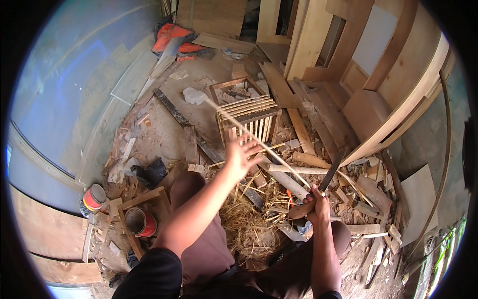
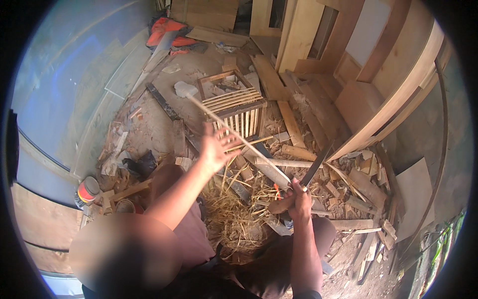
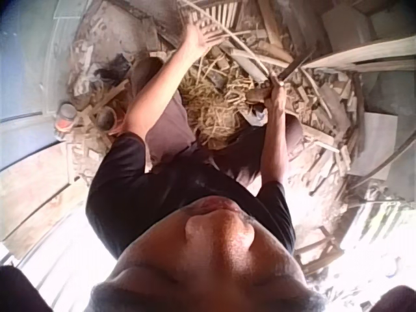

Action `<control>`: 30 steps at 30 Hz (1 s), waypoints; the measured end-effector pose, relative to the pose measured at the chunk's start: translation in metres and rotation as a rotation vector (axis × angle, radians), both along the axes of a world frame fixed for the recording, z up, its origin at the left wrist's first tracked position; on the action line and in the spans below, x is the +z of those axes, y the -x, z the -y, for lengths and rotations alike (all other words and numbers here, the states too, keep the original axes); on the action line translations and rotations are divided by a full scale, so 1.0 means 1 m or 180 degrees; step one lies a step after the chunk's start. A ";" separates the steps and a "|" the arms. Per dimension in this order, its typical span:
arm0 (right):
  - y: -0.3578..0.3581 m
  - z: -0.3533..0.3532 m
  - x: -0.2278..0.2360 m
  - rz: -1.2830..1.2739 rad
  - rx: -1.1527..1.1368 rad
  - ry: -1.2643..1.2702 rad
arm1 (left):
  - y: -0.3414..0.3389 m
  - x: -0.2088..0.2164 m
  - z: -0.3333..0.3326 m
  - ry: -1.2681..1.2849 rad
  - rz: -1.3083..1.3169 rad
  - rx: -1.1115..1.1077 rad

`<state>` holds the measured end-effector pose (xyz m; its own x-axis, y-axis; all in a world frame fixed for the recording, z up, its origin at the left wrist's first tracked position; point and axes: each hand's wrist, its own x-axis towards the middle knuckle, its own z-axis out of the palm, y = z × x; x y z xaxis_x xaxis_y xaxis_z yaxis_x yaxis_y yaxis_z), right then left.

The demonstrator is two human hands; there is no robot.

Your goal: The person sits on the floor and uses a metal file to shave and smooth a thin wooden stick. They repeatedly draw the file along the stick's length, rotating it to work different sides, and occasionally inspect the stick by holding it up.

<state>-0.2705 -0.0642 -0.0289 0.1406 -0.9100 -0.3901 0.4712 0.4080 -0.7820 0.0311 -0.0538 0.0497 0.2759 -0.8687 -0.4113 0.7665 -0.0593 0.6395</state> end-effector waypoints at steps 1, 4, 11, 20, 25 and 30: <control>-0.006 0.000 0.000 0.0033 -0.0005 0.0050 | 0.012 -0.007 0.003 0.0100 0.0232 -0.0448; -0.017 0.001 0.000 -0.0029 -0.0027 0.0197 | 0.048 -0.015 0.007 0.0206 0.0508 -0.1033; -0.045 -0.018 0.023 -0.0088 0.0265 0.0476 | 0.057 -0.020 0.018 0.1156 0.1224 -0.0709; -0.042 -0.015 0.013 0.0030 0.0255 0.0238 | 0.047 -0.012 0.017 0.1559 0.1108 -0.0535; -0.040 -0.012 0.012 -0.0019 0.0230 0.0297 | 0.052 -0.010 0.016 0.1532 0.1012 -0.0222; -0.045 -0.016 0.015 -0.0282 0.0232 0.0373 | 0.032 -0.011 0.022 0.1327 0.1484 0.0507</control>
<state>-0.2259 -0.0483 -0.0138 0.1776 -0.9386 -0.2957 0.3708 0.3421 -0.8634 -0.0012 -0.0754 0.0392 0.4830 -0.8633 0.1461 0.3816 0.3577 0.8523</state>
